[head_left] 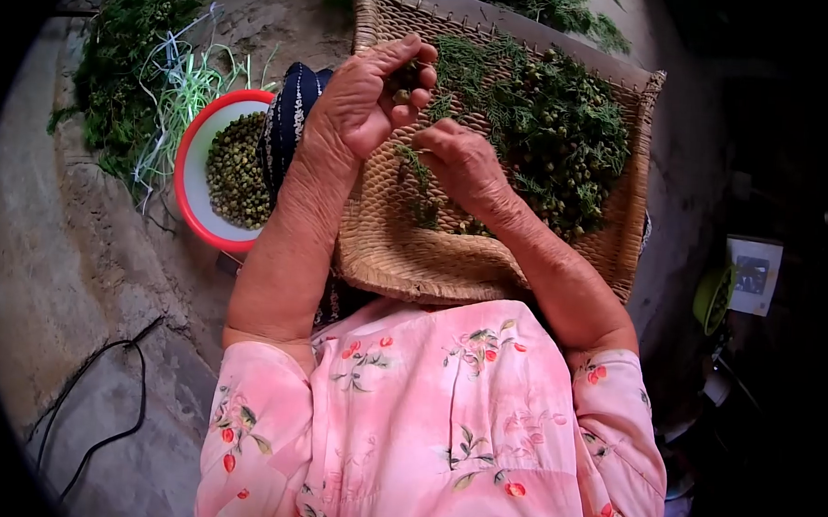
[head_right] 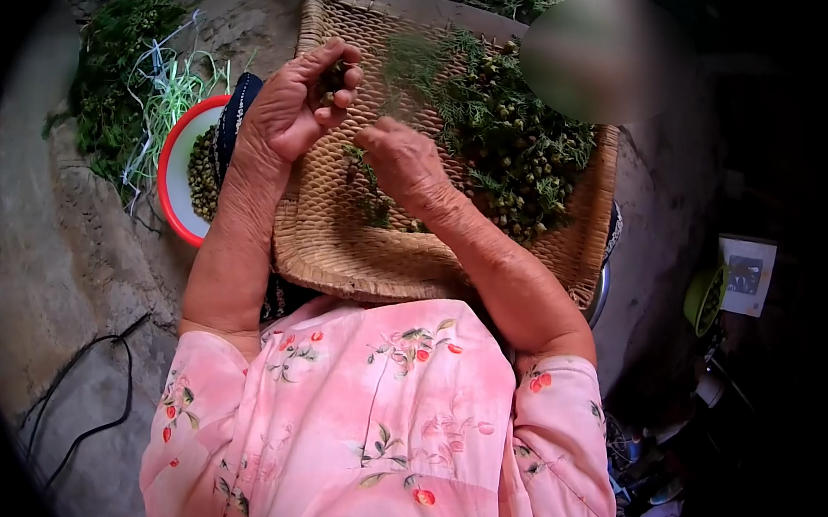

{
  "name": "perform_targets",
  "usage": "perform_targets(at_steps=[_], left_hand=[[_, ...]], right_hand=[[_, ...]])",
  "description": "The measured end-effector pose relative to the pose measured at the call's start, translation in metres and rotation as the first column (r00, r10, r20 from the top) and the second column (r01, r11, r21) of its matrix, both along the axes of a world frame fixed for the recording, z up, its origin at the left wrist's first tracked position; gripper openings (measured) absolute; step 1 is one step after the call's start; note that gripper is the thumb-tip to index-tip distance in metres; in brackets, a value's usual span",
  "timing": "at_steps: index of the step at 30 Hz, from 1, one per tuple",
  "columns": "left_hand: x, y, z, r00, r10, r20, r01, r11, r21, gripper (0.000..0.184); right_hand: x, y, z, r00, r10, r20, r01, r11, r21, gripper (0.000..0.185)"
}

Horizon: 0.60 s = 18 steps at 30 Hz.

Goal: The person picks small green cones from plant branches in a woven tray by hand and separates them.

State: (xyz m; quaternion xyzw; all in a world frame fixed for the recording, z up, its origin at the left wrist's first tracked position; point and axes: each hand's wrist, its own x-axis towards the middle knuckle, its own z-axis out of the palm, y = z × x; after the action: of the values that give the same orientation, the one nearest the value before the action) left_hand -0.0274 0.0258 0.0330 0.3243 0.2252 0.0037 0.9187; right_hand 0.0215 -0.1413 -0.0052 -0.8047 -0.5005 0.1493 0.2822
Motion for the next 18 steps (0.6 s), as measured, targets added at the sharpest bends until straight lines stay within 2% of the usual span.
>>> perform_targets(at_steps=[3, 6, 8, 12, 15, 16, 18], left_hand=[[0.000, -0.001, 0.001, 1.000, 0.007, -0.017, -0.006, 1.000, 0.026, 0.022], [-0.002, -0.001, 0.001, 1.000, -0.003, -0.016, 0.004, 0.999, 0.038, 0.022], [-0.001, -0.002, 0.001, 1.000, -0.003, -0.019, 0.004, 0.998, 0.056, 0.022], [0.000, -0.003, 0.002, 0.999, 0.003, -0.048, 0.001, 0.995, 0.095, 0.023], [0.000, -0.006, 0.001, 0.999, -0.010, -0.033, 0.015, 0.986, 0.164, 0.025], [0.000, -0.007, 0.001, 0.999, -0.021, -0.031, 0.027, 0.978, 0.205, 0.025], [0.000, -0.008, 0.000, 0.998, -0.049, -0.038, 0.057, 0.969, 0.241, 0.028]], right_hand=[[-0.011, 0.002, -0.013, 0.987, 0.158, 0.015, -0.159, 0.987, 0.030, 0.016], [-0.013, 0.005, -0.018, 0.977, 0.196, 0.080, -0.193, 0.980, -0.046, 0.011], [-0.012, 0.004, -0.022, 0.975, 0.201, 0.090, -0.199, 0.979, -0.033, 0.007], [-0.007, 0.000, -0.015, 0.985, 0.175, 0.010, -0.174, 0.984, -0.030, 0.004], [0.010, 0.004, 0.009, 0.994, -0.104, -0.028, 0.107, 0.984, 0.139, 0.007], [0.016, 0.005, 0.018, 0.985, -0.167, -0.041, 0.172, 0.943, 0.286, 0.008], [0.022, 0.007, 0.033, 0.958, -0.282, -0.050, 0.276, 0.866, 0.416, 0.011]])
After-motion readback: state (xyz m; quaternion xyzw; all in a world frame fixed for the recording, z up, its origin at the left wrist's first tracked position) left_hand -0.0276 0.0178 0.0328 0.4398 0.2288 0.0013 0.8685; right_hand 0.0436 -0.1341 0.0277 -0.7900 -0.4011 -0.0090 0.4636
